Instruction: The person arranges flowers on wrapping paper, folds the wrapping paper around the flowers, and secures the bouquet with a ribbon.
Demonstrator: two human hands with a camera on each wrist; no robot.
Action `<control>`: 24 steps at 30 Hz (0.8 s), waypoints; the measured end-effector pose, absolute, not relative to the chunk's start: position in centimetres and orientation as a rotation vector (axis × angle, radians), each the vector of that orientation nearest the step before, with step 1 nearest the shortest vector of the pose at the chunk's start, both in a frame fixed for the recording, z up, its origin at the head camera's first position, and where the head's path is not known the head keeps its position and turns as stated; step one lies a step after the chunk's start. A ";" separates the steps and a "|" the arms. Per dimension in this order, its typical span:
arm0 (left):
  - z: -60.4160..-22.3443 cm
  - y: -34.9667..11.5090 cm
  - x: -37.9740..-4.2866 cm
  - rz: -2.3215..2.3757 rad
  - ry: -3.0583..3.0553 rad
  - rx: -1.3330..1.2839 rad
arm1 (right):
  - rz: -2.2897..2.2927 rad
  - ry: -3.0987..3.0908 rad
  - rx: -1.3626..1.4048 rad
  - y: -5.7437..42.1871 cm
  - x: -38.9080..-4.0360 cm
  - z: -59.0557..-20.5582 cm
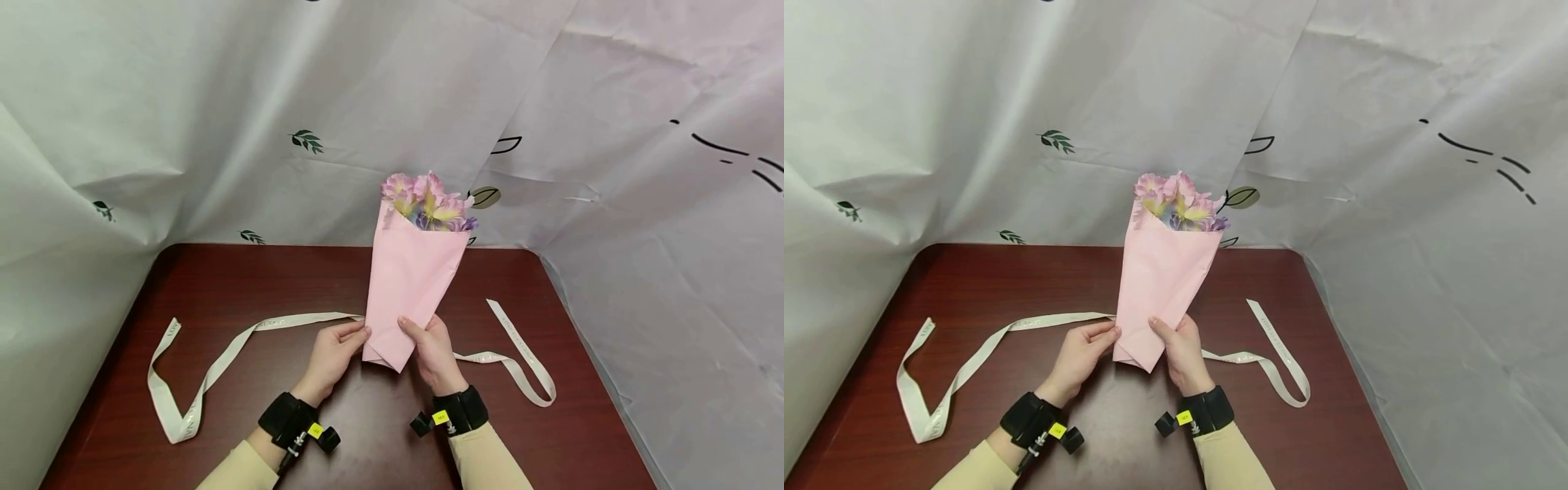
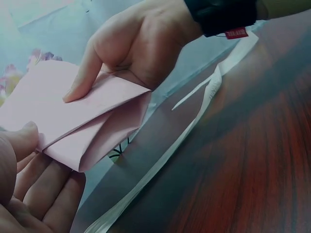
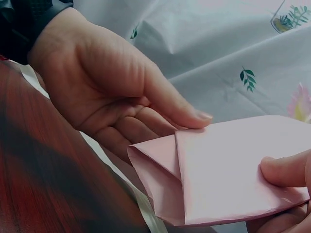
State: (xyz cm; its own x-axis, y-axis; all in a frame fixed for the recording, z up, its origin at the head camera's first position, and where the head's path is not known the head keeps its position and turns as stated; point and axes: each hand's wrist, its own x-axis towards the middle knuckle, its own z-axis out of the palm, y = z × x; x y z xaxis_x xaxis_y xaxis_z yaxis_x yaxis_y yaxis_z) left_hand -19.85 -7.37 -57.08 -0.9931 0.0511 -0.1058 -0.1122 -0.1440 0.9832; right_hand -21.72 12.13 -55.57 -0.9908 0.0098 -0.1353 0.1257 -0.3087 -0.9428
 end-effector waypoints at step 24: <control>-56.1 -8.1 -21.3 2.221 2.140 -0.018 | -2.449 1.731 0.154 12.0 -21.3 -55.8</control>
